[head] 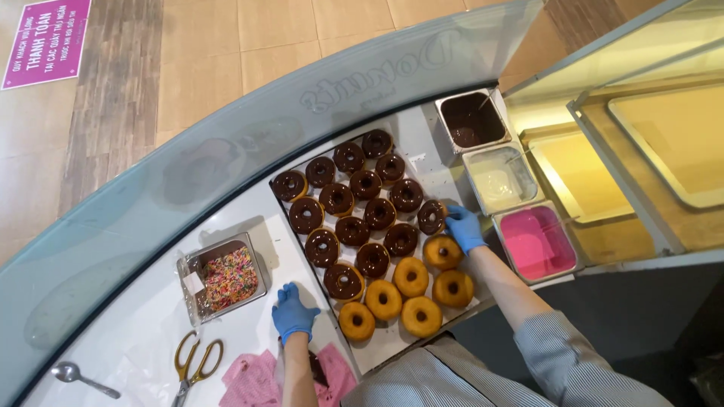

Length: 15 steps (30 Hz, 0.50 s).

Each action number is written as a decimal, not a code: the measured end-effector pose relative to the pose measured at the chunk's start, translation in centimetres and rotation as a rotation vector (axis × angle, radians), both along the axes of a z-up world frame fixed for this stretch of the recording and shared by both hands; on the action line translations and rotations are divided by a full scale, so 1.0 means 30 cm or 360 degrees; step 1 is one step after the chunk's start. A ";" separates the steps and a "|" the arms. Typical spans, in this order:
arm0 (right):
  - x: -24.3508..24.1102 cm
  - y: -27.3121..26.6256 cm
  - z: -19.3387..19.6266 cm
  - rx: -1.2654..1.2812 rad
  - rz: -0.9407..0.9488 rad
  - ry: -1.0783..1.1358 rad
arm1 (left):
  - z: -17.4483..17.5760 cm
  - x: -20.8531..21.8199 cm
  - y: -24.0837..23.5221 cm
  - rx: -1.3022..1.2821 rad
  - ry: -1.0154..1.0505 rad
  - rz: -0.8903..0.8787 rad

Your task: The recorder is glazing donuts by dipping them into a container of chocolate glaze and arranging them on a tray.

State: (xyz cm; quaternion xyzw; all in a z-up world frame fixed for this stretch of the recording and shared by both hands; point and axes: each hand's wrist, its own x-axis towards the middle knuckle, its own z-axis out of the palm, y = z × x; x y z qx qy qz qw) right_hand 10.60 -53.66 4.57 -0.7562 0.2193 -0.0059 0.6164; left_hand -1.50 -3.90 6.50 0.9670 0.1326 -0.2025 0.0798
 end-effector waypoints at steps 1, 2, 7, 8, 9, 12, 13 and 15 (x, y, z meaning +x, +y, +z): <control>-0.009 -0.002 -0.019 0.0003 -0.0008 0.0001 | 0.005 -0.003 0.002 0.0003 0.0001 -0.0008; -0.019 -0.004 -0.037 -0.0315 0.0069 -0.0050 | 0.010 -0.006 0.003 -0.0006 -0.0013 -0.0021; -0.109 0.109 0.035 -0.0743 0.0043 -0.0137 | 0.001 -0.010 0.013 -0.0035 -0.0061 -0.0045; -0.161 0.186 0.151 -0.1124 0.0040 -0.0266 | -0.006 -0.015 0.018 -0.0046 -0.0066 -0.0052; -0.201 0.257 0.271 -0.1507 0.0045 -0.0405 | -0.013 -0.013 0.017 -0.0061 -0.0077 -0.0052; -0.368 0.543 0.504 -0.1060 0.0529 -0.0320 | -0.001 -0.008 0.017 -0.0095 -0.0083 -0.0028; -0.418 0.608 0.480 -0.1055 0.0543 -0.0319 | -0.001 -0.012 0.021 -0.0091 -0.0077 -0.0016; -0.516 0.729 0.434 -0.1017 0.1471 -0.0946 | -0.001 -0.014 0.023 -0.0111 -0.0108 -0.0041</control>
